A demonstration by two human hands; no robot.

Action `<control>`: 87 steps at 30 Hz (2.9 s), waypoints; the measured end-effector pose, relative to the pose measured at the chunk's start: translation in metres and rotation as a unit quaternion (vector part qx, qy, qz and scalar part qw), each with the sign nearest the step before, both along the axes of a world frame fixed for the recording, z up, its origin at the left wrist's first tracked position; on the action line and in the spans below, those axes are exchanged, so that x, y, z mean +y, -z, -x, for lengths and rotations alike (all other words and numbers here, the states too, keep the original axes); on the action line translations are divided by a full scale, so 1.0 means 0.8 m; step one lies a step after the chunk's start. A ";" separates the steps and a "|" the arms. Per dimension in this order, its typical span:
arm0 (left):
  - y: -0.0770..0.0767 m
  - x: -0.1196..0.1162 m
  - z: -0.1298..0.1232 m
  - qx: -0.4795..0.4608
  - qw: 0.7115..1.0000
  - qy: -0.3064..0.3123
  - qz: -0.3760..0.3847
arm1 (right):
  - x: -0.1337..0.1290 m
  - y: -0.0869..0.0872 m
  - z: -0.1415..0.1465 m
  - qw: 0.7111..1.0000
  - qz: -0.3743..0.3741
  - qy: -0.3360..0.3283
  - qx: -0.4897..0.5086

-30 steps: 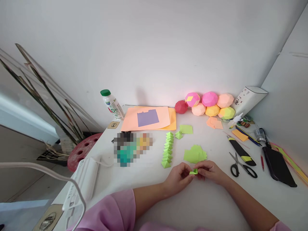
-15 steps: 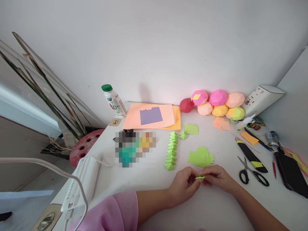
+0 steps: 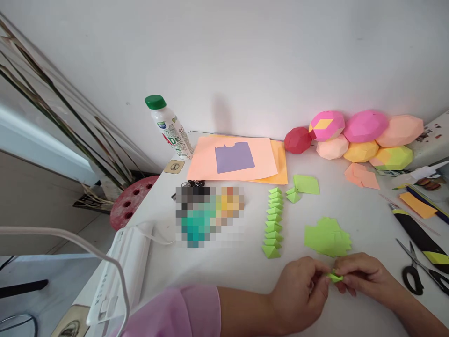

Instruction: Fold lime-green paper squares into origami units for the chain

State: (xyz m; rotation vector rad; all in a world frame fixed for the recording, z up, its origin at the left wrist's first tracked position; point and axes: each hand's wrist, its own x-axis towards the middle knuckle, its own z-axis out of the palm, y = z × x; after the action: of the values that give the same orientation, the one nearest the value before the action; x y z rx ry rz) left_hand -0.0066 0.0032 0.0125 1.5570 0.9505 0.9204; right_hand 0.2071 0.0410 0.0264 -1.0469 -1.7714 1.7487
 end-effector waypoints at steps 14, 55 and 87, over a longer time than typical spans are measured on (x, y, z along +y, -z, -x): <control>0.005 0.003 -0.002 -0.032 0.998 0.032 0.033 | -0.001 0.012 -0.020 0.999 0.030 -0.004 -0.019; 0.024 -0.020 -0.002 0.191 0.941 -0.045 -0.275 | -0.002 0.022 0.022 0.961 -0.209 0.126 -0.131; 0.017 -0.020 -0.038 0.365 0.848 0.144 -0.357 | 0.052 0.021 0.003 0.867 -0.410 0.082 -0.272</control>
State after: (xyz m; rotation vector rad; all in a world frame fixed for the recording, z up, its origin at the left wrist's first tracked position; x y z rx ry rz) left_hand 0.0241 -0.0127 -0.0008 2.7295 0.8641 0.4518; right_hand 0.2048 0.0825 0.0097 -1.2787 -2.3264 0.4539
